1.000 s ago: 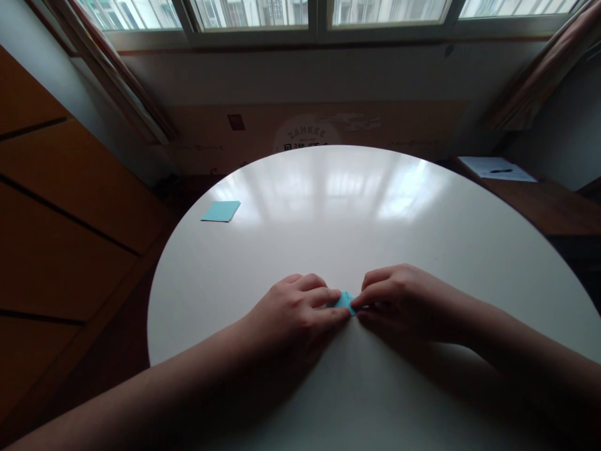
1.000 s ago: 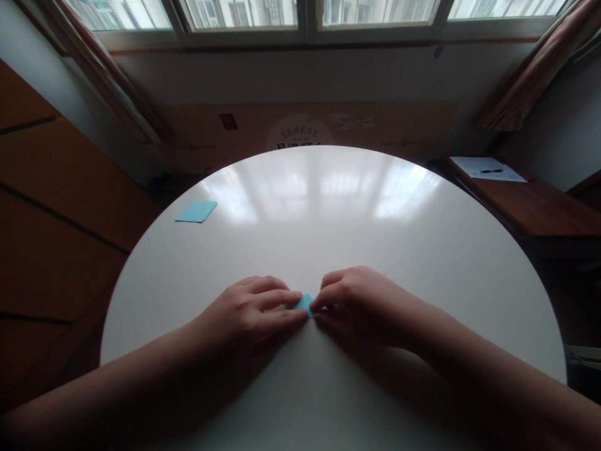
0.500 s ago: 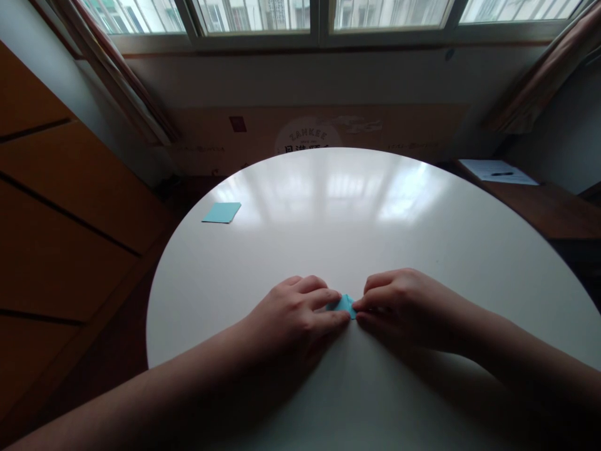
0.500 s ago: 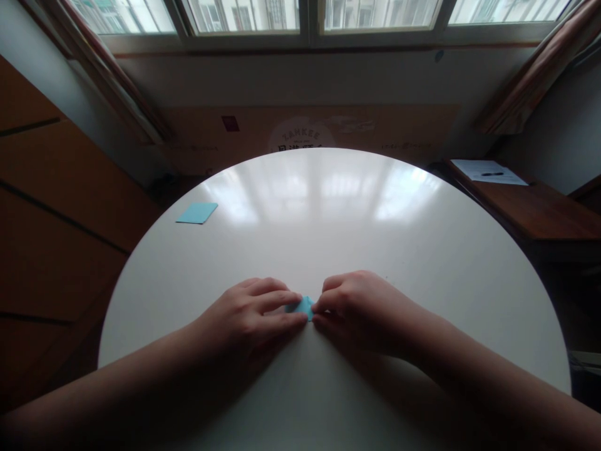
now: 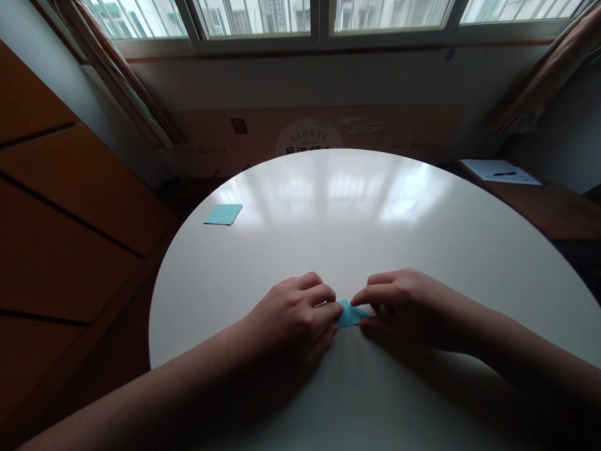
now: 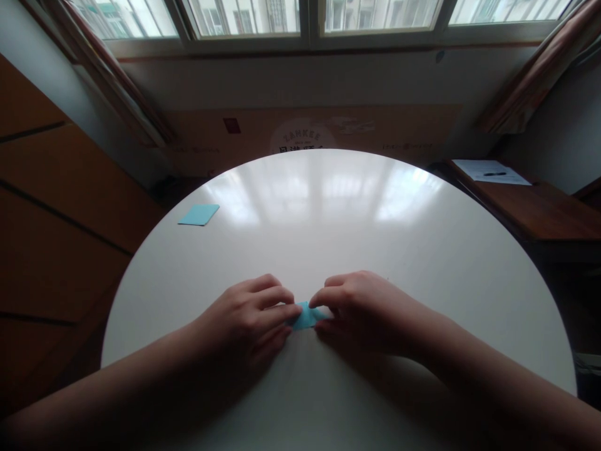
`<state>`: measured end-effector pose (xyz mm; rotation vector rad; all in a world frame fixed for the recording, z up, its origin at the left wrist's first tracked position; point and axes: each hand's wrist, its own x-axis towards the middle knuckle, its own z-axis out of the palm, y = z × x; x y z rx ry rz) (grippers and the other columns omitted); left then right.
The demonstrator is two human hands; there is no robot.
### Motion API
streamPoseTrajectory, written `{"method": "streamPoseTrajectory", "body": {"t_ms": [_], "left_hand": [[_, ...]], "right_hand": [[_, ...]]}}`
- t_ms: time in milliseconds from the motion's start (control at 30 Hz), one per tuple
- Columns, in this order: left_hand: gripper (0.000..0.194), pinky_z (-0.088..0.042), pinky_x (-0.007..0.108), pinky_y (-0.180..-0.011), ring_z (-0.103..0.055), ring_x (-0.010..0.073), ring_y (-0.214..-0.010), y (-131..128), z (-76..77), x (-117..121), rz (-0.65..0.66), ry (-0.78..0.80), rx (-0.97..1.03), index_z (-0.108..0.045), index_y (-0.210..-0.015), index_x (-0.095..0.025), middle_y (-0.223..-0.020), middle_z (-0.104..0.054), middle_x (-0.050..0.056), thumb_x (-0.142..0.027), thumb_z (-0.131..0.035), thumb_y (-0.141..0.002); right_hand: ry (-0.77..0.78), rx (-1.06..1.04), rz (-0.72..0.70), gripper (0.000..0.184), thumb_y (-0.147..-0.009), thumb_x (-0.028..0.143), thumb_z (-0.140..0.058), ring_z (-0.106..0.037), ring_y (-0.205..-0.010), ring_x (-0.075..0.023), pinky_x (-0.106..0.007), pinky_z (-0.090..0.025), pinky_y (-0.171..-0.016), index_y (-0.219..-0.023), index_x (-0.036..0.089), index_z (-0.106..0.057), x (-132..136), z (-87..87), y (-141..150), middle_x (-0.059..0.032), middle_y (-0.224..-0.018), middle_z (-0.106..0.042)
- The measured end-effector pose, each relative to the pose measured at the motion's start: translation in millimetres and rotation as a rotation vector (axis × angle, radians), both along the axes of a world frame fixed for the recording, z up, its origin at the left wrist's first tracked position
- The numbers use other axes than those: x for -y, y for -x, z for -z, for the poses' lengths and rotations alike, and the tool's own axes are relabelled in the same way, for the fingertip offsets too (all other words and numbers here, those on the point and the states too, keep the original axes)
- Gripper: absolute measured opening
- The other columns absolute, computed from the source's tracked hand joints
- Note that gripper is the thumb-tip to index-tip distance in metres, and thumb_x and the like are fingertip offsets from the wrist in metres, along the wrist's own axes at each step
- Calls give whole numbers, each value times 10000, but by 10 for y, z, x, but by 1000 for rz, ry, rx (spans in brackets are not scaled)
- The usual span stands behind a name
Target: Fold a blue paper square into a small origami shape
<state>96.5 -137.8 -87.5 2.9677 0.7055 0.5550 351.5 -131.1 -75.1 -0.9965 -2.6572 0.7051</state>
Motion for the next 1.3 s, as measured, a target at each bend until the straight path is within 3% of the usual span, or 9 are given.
{"method": "streamPoseTrajectory", "body": {"t_ms": [100, 267, 667, 1033, 1300], "left_hand": [[170, -428, 262, -562, -584, 191, -785, 25, 86, -41, 35, -50, 39, -705, -974, -199, -874, -702, 50, -251, -547, -937], [160, -427, 248, -565, -594, 177, -801, 46, 155, -55, -4, -21, 58, -711, -986, -223, -900, -700, 32, -214, -555, -955], [203, -488, 307, -639, -593, 210, -863, 18, 127, -3, -117, 118, 70, -699, -1089, -265, -992, -695, 29, -275, -567, -935], [228, -505, 343, -723, -580, 228, -919, -21, 37, -20, -129, 249, 48, -679, -1110, -236, -1031, -663, 57, -242, -577, -906], [192, -499, 323, -696, -583, 211, -880, -18, 42, -26, -130, 259, 104, -723, -1057, -238, -976, -672, 50, -268, -615, -901]], "right_hand": [[9, -17, -13, 146, -911, 271, -648, -567, -631, -105, -231, -360, -572, -1023, 267, -742, -3, 14, -5, 6, -816, -670], [37, -44, -31, 141, -925, 260, -620, -559, -619, -93, -220, -374, -578, -994, 253, -743, -6, 17, -12, -2, -831, -672], [65, -145, -53, 166, -924, 206, -608, -565, -638, -84, -185, -394, -581, -1026, 202, -739, -42, 58, -23, -19, -809, -661], [22, -109, -45, 182, -940, 216, -615, -550, -624, -81, -198, -370, -572, -1059, 277, -739, -33, 114, -33, 8, -800, -621], [9, -64, -57, 253, -930, 196, -635, -557, -648, -97, -213, -365, -585, -1106, 340, -747, -44, 86, -50, 10, -799, -615]]}}
